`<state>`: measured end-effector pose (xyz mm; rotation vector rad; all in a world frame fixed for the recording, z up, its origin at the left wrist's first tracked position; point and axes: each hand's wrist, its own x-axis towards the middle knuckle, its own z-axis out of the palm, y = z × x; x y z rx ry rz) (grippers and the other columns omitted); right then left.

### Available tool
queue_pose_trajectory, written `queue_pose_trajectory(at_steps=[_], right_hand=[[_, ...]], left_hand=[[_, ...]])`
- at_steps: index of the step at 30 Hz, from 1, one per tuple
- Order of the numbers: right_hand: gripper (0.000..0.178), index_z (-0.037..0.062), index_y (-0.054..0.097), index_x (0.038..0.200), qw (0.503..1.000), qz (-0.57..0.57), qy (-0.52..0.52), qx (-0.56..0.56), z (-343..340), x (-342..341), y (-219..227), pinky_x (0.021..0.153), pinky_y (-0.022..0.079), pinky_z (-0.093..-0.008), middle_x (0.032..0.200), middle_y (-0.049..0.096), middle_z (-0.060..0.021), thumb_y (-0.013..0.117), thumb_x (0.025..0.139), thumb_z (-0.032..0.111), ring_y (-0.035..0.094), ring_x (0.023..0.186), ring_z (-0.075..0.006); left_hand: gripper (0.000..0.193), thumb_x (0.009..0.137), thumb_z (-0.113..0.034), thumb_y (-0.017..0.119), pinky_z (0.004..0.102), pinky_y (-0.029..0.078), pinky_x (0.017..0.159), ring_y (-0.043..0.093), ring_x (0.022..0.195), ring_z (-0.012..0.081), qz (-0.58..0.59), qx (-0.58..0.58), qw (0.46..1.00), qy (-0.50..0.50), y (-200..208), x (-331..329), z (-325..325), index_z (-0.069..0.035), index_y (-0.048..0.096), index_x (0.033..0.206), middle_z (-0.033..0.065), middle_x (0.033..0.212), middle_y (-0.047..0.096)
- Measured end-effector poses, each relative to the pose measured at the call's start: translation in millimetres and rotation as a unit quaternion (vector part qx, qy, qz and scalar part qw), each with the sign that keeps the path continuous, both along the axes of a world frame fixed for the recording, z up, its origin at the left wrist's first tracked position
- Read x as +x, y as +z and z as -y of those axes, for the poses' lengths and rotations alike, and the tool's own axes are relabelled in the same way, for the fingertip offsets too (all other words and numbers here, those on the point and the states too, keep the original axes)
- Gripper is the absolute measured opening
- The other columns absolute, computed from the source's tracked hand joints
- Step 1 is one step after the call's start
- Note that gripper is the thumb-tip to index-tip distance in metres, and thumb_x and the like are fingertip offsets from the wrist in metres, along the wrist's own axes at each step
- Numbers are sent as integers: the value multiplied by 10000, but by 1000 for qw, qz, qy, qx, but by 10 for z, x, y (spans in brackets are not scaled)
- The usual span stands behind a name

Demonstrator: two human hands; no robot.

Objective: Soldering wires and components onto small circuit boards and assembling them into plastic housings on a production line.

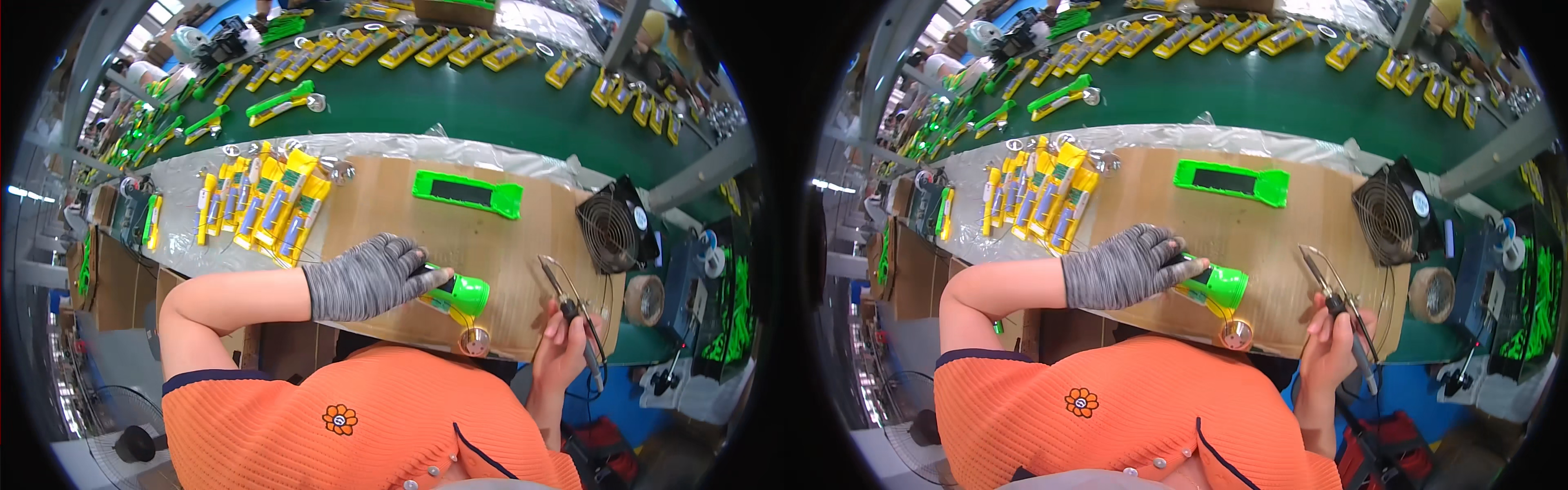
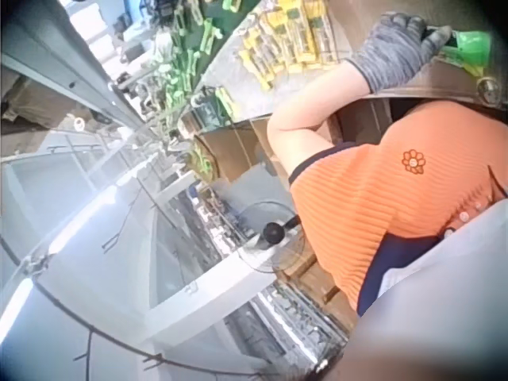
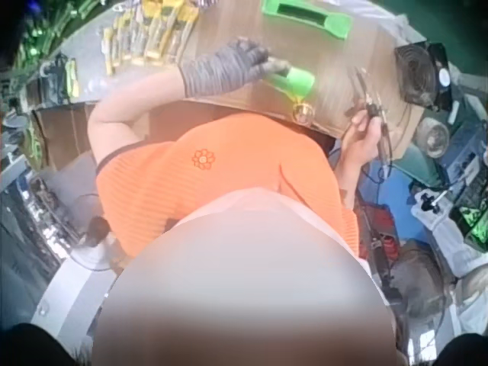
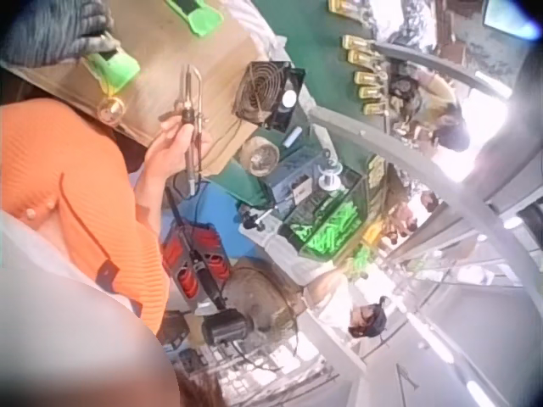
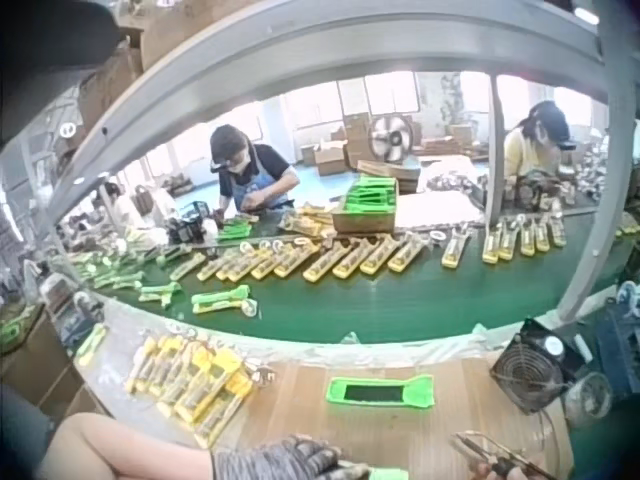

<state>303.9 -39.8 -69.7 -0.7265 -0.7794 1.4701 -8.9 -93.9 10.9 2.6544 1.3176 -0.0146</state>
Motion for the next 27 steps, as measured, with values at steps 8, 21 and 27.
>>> queue_pose_trajectory(at_steps=[8, 21, 27], right_hand=[[114, 69, 446, 916, 999, 36, -1, 9, -31, -17, 3, 945, 483, -437, 622, 420, -17, 536, 963, 121, 508, 606, -141], [91, 77, 436, 921, 998, 61, 7, -2, -52, 28, -47, 954, 485, -448, 612, 382, -5, 491, 987, 107, 499, 628, -138], [353, 88, 371, 701, 995, -22, 89, -43, -86, 76, -51, 1074, 406, -404, 644, 336, -17, 455, 1030, 181, 414, 680, -144]], left_hand=[[657, 875, -208, 670, 467, 491, 836, 583, 953, 376, -33, 156, 967, 200, -12, -1190, -1021, -113, 360, 1446, 203, 1038, 572], [735, 941, -486, 561, 455, 414, 1047, 511, 1239, 412, -53, 166, 938, 301, 243, -2251, -1103, -61, 337, 1497, 283, 1353, 510], [484, 941, -355, 604, 410, 485, 964, 612, 1139, 353, -96, 111, 841, 521, 1215, -2931, 1277, -5, 586, 1276, 220, 1206, 645]])
